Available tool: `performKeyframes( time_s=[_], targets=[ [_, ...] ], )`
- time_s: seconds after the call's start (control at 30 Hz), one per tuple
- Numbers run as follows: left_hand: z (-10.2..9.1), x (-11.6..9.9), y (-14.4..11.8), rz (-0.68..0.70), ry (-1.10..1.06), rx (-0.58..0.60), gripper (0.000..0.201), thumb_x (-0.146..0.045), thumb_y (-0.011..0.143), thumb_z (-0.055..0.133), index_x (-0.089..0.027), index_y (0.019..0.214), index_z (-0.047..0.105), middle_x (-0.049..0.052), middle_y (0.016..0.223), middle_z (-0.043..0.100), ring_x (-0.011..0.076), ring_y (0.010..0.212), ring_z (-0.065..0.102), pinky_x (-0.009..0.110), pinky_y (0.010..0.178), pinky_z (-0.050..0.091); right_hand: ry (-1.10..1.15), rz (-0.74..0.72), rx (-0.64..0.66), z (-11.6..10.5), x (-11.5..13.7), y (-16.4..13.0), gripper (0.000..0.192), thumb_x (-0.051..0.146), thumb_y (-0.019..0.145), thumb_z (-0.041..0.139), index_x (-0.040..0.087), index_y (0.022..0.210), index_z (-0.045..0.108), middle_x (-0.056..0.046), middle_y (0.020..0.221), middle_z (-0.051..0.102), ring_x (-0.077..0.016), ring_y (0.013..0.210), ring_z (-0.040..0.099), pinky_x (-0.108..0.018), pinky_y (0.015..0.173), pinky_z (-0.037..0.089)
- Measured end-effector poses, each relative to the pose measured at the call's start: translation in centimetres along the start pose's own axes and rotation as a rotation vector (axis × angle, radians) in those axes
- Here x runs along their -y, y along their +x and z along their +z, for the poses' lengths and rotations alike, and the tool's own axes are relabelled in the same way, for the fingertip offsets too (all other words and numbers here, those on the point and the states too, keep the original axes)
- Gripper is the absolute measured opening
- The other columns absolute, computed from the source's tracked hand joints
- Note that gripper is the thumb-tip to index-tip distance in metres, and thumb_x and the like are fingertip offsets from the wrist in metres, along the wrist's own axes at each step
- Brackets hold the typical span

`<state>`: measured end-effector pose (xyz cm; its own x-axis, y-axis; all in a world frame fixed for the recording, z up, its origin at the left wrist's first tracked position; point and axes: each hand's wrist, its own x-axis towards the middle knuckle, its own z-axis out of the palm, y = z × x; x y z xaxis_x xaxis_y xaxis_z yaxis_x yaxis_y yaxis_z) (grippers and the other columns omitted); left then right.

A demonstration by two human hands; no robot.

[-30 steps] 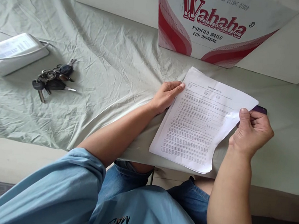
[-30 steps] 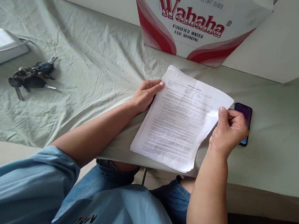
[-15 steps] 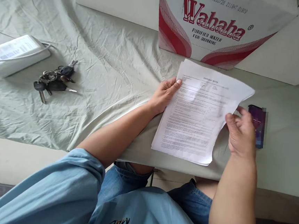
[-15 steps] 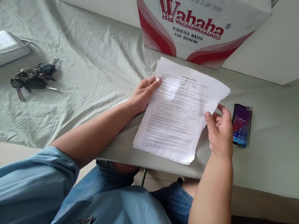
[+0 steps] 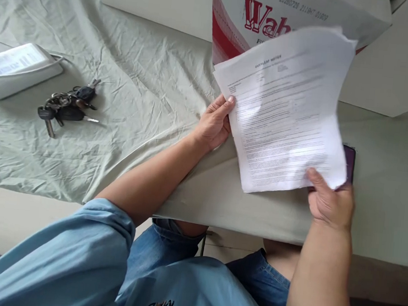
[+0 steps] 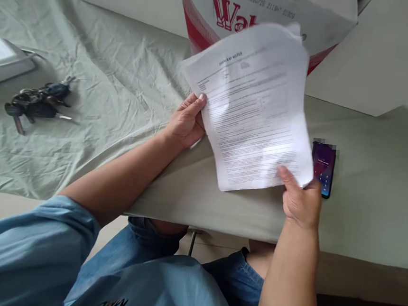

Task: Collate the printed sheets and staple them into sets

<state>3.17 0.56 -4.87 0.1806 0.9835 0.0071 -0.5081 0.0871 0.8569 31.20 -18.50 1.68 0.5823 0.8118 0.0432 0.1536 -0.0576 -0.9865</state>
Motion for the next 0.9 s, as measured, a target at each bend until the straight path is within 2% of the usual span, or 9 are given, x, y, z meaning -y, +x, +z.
performKeyframes(
  time_s=[0.1,0.17,0.23,0.3,0.37,0.43,0.53,0.7,0.9],
  targets=[
    [-0.9,-0.7,0.3,0.026,0.052,0.059,0.061,-0.063,0.079,0.109,-0.027,0.121,0.083,0.006,0.119,0.092,0.0351,0.132,0.087,0.046,0.105,0.074,0.048,-0.266,-0.152,-0.7,1.6,0.3,0.045,0.053,0.074,0.116,0.035,0.109,0.093,-0.005,0.116,0.095,-0.0462,0.136,0.091,-0.077,0.128,0.073],
    [-1.6,-1.3,0.6,0.073,0.093,0.073,0.064,-0.058,0.072,0.113,-0.028,0.121,0.084,0.003,0.109,0.089,0.0317,0.120,0.089,0.041,0.098,0.072,0.031,-0.345,-0.140,-2.1,2.4,0.2,0.036,0.052,0.078,0.114,0.039,0.104,0.093,-0.005,0.114,0.095,-0.0472,0.136,0.091,-0.077,0.125,0.075],
    [-2.0,-1.6,0.8,0.089,0.147,0.112,0.068,-0.057,0.067,0.117,-0.029,0.122,0.086,0.002,0.105,0.089,0.0300,0.113,0.089,0.040,0.094,0.071,-0.004,-0.317,-0.057,-3.5,2.5,-0.1,0.035,0.056,0.082,0.113,0.040,0.105,0.093,-0.006,0.115,0.094,-0.0472,0.136,0.091,-0.077,0.123,0.076],
    [-2.1,-1.7,0.7,0.072,0.207,0.151,0.066,-0.055,0.063,0.119,-0.026,0.113,0.088,0.003,0.100,0.090,0.0296,0.106,0.088,0.041,0.092,0.072,-0.052,-0.217,0.076,-4.4,1.9,-0.4,0.047,0.062,0.082,0.114,0.038,0.117,0.093,-0.008,0.122,0.095,-0.0468,0.138,0.090,-0.077,0.126,0.074],
    [-2.0,-1.7,0.4,0.041,0.245,0.162,0.057,-0.051,0.061,0.119,-0.023,0.100,0.088,0.005,0.094,0.090,0.0294,0.098,0.087,0.044,0.092,0.073,-0.135,-0.119,0.222,-4.7,1.2,-0.5,0.067,0.067,0.079,0.115,0.039,0.135,0.091,-0.008,0.139,0.094,-0.0451,0.152,0.085,-0.076,0.138,0.068],
    [-1.9,-1.8,0.1,0.019,0.238,0.147,0.049,-0.049,0.063,0.116,-0.022,0.093,0.088,0.006,0.092,0.090,0.0289,0.093,0.086,0.046,0.092,0.074,-0.209,-0.109,0.274,-4.6,0.5,-0.4,0.076,0.067,0.080,0.116,0.040,0.146,0.088,-0.007,0.154,0.090,-0.0426,0.169,0.074,-0.073,0.151,0.056],
    [-2.0,-2.0,0.0,0.055,0.188,0.132,0.046,-0.055,0.069,0.114,-0.025,0.095,0.091,0.004,0.096,0.092,0.0284,0.094,0.088,0.045,0.092,0.074,-0.224,-0.186,0.217,-4.2,0.2,-0.2,0.071,0.064,0.087,0.111,0.037,0.149,0.087,-0.008,0.158,0.089,-0.0413,0.179,0.066,-0.070,0.156,0.050],
    [-3.3,-2.3,0.4,0.058,0.282,0.212,0.061,-0.063,0.063,0.121,-0.024,0.101,0.093,0.008,0.102,0.094,0.0329,0.106,0.092,0.047,0.102,0.076,-0.249,-0.142,0.337,-3.8,0.4,0.0,0.075,0.063,0.083,0.114,0.040,0.150,0.089,-0.005,0.150,0.093,-0.0421,0.169,0.074,-0.067,0.146,0.064],
    [-4.2,-2.3,0.5,-0.097,0.301,0.311,0.068,-0.062,0.062,0.123,-0.021,0.109,0.096,0.016,0.116,0.097,0.0398,0.117,0.094,0.056,0.115,0.078,-0.296,-0.171,0.345,-3.6,-0.3,-0.1,0.068,0.069,0.096,0.103,0.039,0.155,0.088,-0.006,0.162,0.089,-0.0379,0.184,0.061,-0.064,0.162,0.041]
  ],
)
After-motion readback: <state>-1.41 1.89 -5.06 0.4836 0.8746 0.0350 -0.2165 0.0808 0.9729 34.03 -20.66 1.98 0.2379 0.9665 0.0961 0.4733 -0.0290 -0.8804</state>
